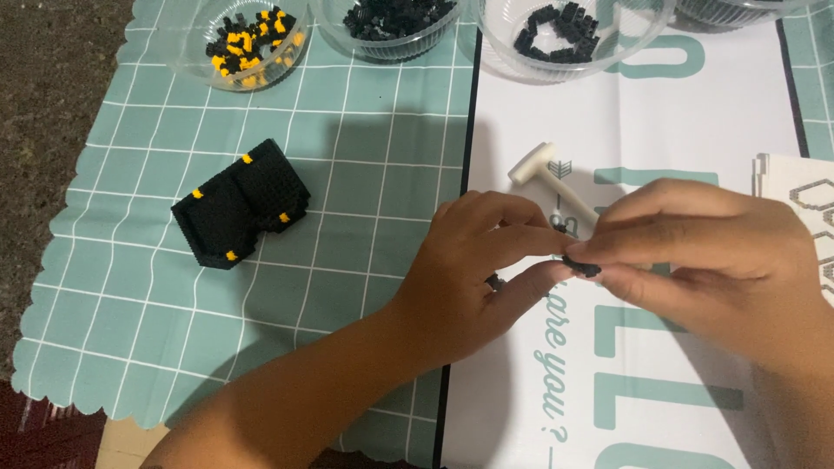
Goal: The person assembles small interlocking plastic blocks into a larger structure, using a small mallet to tap the pieces together and referencing a diagram on a sheet of paper.
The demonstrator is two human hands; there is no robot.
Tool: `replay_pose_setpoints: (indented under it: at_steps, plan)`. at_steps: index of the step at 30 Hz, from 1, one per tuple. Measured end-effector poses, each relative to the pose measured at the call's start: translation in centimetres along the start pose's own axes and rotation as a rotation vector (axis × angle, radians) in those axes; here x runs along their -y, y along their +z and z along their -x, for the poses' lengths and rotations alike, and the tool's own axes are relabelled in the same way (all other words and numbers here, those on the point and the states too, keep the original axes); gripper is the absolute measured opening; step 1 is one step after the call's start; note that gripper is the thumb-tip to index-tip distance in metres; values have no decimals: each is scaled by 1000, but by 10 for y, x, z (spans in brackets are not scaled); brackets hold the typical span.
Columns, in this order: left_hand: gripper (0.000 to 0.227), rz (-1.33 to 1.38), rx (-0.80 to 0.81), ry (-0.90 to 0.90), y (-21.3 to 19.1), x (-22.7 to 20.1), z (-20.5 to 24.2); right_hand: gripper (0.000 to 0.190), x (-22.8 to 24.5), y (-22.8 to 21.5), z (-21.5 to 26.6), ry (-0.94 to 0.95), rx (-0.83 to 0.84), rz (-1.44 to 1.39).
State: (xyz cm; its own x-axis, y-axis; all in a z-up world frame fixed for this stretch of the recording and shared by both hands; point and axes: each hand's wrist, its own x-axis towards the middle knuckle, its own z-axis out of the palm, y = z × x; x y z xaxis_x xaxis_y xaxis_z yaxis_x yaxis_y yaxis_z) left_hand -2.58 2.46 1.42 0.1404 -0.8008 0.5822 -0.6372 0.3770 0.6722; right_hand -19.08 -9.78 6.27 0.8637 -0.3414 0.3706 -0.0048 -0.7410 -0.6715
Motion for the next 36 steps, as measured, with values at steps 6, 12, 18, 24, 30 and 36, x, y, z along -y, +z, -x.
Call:
replay_pose_setpoints:
  at_steps: [6, 12, 18, 24, 30, 36]
  plan:
    - [28, -156, 239, -128, 4, 6, 0, 17, 9, -8, -2, 130, 21, 45]
    - [34, -328, 580, -251, 4, 5, 1, 18, 8, -6, -3, 103, 16, 32]
    - [31, -368, 535, -166, 3, 8, 3, 17, 9, -8, -8, 56, 17, 123]
    - [12, -368, 536, -200, -2, 6, 2, 22, 5, -8, -9, 18, 75, 106]
    - [14, -353, 647, -326, -4, 6, -4, 10, -23, 5, -2, 89, 200, 12]
    - [11, -334, 683, -354, -5, 5, -6, 5, -40, 14, 6, 227, 362, 37]
